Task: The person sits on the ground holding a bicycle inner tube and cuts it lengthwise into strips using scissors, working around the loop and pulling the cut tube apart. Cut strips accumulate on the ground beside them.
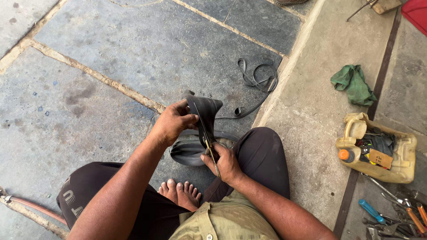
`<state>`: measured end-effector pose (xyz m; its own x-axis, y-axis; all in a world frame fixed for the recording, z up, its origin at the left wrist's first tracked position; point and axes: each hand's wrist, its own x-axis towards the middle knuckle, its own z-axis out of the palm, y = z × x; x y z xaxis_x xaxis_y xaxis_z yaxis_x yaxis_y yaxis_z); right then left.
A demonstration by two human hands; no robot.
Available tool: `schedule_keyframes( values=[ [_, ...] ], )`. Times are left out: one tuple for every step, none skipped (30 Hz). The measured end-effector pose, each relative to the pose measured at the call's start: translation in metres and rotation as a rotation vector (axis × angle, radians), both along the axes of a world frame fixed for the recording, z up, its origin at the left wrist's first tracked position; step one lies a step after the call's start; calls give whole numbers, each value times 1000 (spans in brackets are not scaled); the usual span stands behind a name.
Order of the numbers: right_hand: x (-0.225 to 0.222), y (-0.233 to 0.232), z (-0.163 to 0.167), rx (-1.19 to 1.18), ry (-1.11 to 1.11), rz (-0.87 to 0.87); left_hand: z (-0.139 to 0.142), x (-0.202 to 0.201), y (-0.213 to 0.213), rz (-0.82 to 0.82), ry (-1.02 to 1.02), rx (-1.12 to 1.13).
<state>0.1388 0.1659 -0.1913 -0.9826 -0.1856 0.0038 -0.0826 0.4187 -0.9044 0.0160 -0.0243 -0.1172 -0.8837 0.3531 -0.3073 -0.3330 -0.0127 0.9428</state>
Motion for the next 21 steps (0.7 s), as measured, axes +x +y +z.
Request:
schedule_keyframes(
  values=[
    [-1,0,0,8,24,-2,0,-1,0,7,1,22],
    [-2,0,-1,11,27,-9,-1,-1,-1,14,1,44],
    [-2,0,-1,15,27,-14,-2,-1,-2,22,-3,66],
    [-2,-1,-1,18,25,-18,-3,-1,-3,31,-7,76],
    [-2,-1,-2,27,27,-16,-5,-2,-3,41,-11,86],
    [-2,-1,-2,36,30,-13,-6,-2,-4,51,-15,95],
    [-2,-1,-2,45,34,-14,-7,-3,-5,81,-23,109],
    [-2,-1,-2,36,46,-7,-7,-5,-6,111,-31,122],
    [-1,-2,-2,27,57,-2,-7,-6,-6,139,-40,135],
    [-1,-2,-1,18,69,3,-6,-7,-7,137,-24,150],
    [-1,-3,-1,28,56,0,-6,-7,-9,136,-6,165],
    [0,-3,0,37,42,-2,-6,-7,-10,136,11,180],
    [-1,-4,1,46,28,-3,-5,-7,-10,114,9,120],
    [0,-4,1,33,35,-9,-4,-6,-9,93,7,60],
    [0,-3,2,22,43,-16,-3,-5,-7,71,5,1],
    [1,-2,2,12,50,-22,-3,-4,-5,40,26,-20],
    [1,-2,2,7,34,-16,-2,-3,-4,10,43,-41],
    [1,-1,2,1,16,-12,-2,0,-2,-22,58,-63],
    [1,-1,2,-5,-2,-10,-2,0,-1,-16,43,-65],
    [1,0,2,-14,-1,-11,-1,0,-1,-8,30,-67],
    [1,-1,2,-25,1,-10,-1,0,-1,1,19,-70]
  ],
)
